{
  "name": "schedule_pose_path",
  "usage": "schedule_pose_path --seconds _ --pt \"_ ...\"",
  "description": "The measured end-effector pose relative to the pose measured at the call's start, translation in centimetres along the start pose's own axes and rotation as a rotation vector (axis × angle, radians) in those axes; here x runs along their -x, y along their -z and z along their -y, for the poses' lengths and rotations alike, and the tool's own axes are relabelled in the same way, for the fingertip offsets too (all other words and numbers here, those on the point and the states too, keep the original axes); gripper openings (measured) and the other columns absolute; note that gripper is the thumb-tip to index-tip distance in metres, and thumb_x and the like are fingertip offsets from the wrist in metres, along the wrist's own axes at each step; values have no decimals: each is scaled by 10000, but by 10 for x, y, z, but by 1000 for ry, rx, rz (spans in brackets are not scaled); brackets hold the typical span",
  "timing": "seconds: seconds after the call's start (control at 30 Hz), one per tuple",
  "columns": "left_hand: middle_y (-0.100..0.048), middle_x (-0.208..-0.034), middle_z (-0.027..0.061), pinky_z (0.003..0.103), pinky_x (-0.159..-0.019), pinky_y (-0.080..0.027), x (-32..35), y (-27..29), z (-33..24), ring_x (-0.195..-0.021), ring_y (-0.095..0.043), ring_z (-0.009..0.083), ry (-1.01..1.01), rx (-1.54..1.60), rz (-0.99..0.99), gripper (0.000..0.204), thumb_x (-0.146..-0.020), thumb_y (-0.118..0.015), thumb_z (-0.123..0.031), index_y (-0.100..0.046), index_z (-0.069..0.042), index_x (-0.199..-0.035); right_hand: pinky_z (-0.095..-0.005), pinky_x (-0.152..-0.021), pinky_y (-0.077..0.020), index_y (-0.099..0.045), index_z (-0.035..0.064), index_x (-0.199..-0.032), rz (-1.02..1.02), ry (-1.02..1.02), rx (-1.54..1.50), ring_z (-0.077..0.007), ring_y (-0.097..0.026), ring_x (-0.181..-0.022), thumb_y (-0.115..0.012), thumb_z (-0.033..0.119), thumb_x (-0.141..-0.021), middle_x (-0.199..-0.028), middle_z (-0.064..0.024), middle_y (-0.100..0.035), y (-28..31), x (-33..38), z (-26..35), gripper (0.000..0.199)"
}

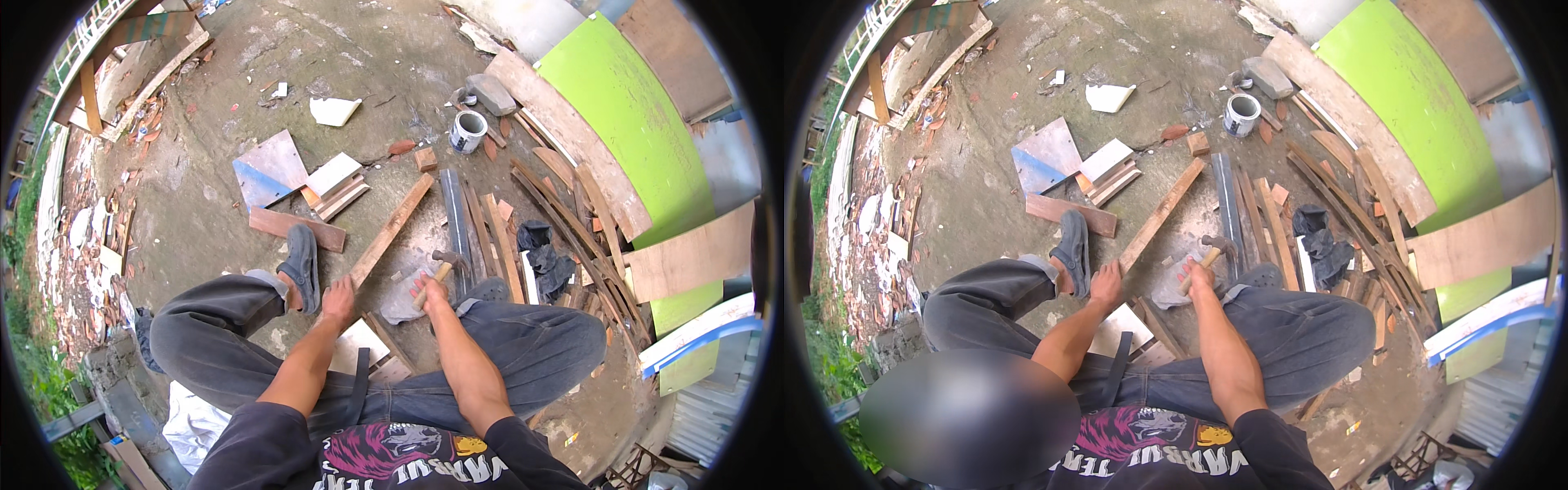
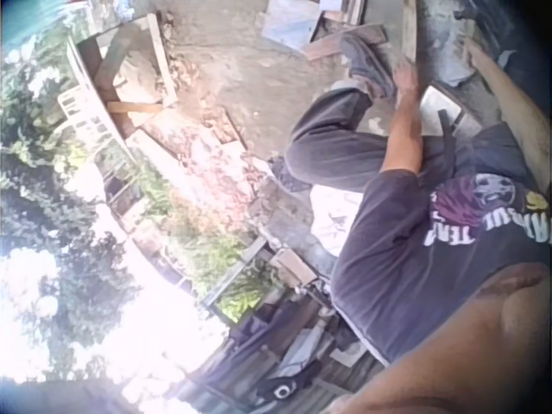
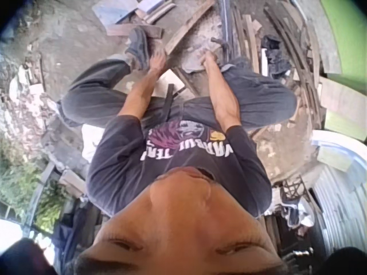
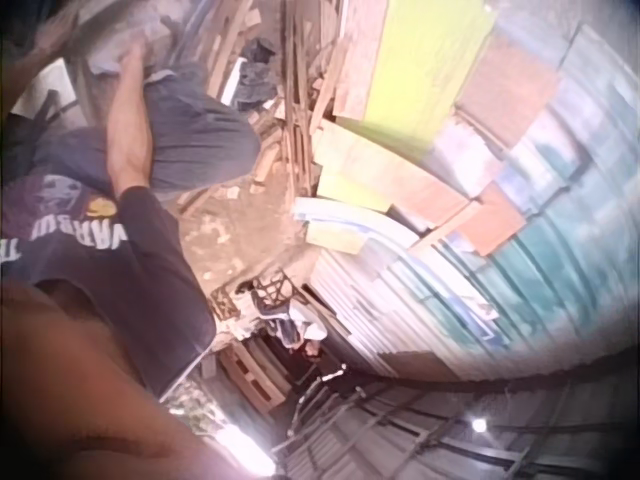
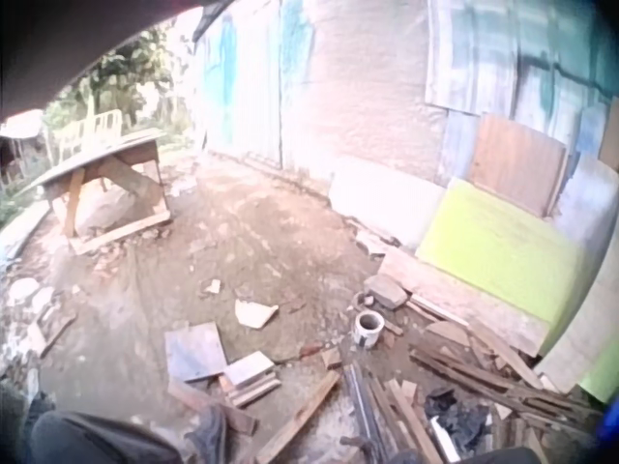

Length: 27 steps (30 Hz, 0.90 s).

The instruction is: The person sits on the ground and uses a hammer to repeatedly strike a piece of wood, breaking it into smaller pieces. The person handles the wood and hammer throughout the process.

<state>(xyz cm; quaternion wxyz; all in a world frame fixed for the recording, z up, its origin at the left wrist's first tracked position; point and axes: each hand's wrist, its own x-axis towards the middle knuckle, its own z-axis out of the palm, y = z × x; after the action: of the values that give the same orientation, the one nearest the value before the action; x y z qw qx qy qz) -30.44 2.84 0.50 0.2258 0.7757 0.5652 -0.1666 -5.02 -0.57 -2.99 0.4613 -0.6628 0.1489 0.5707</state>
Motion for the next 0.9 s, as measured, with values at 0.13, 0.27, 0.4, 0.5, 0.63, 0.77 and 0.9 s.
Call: schedule_pose_path --seconds 0.13,0.27,0.4,0.5,0.63,0.77,0.9 --pt "-638 -1254 139 423 -897 -560 11 3 15 -1151 -646 291 196 -32 225 444 -880 -651 -182 -528 -53 -1287 -497 -858 -576 -465 -1 -1297 -20 38 130 -277 -625 -1085 -690 129 -929 -1215 -120 -586 -7 11 -2 450" --pt "-728 -1139 119 404 -890 -566 9 -14 37 -1062 -706 294 276 -54 334 229 -870 -629 -157 -764 -106 -1048 -463 -806 -585 -510 19 -1239 16 67 224 -263 -653 -991 -695 132 -923 -1142 -112 -616 -11 12 -4 384" --pt "-709 -1118 189 428 -871 -562 -14 24 12 -1059 -691 337 219 7 266 265 -890 -600 -224 -701 -67 -1079 -430 -741 -598 -537 37 -1204 14 97 295 -261 -671 -922 -699 144 -923 -1089 -118 -630 -6 7 -15 343" --pt "-652 -1162 231 482 -879 -547 -42 39 -11 -1056 -665 397 89 76 88 397 -899 -591 -283 -576 -25 -1200 -396 -648 -603 -533 30 -1192 -8 117 317 -260 -686 -828 -699 160 -927 -1038 -116 -642 -9 10 -18 339" --pt "-571 -1277 249 486 -966 -503 -82 62 -53 -1168 -589 409 -26 142 -8 529 -892 -607 -334 -497 -4 -1291 -354 -505 -583 -523 22 -1172 -60 120 342 -246 -682 -648 -701 187 -932 -968 -120 -652 -11 21 -8 342" --pt "-522 -1340 227 482 -1055 -429 -120 70 -86 -1279 -494 378 -83 146 -130 626 -886 -630 -390 -462 -11 -1355 -334 -417 -529 -520 21 -1112 -82 206 475 -204 -624 -512 -698 236 -935 -836 -109 -647 -1 28 13 331" --pt "-483 -1401 198 497 -1107 -358 -160 46 -93 -1327 -447 366 -38 187 -213 666 -929 -586 -458 -433 -22 -1408 -377 -448 -508 -567 17 -987 -123 242 668 -249 -639 -519 -704 323 -917 -764 -142 -658 9 35 44 342"
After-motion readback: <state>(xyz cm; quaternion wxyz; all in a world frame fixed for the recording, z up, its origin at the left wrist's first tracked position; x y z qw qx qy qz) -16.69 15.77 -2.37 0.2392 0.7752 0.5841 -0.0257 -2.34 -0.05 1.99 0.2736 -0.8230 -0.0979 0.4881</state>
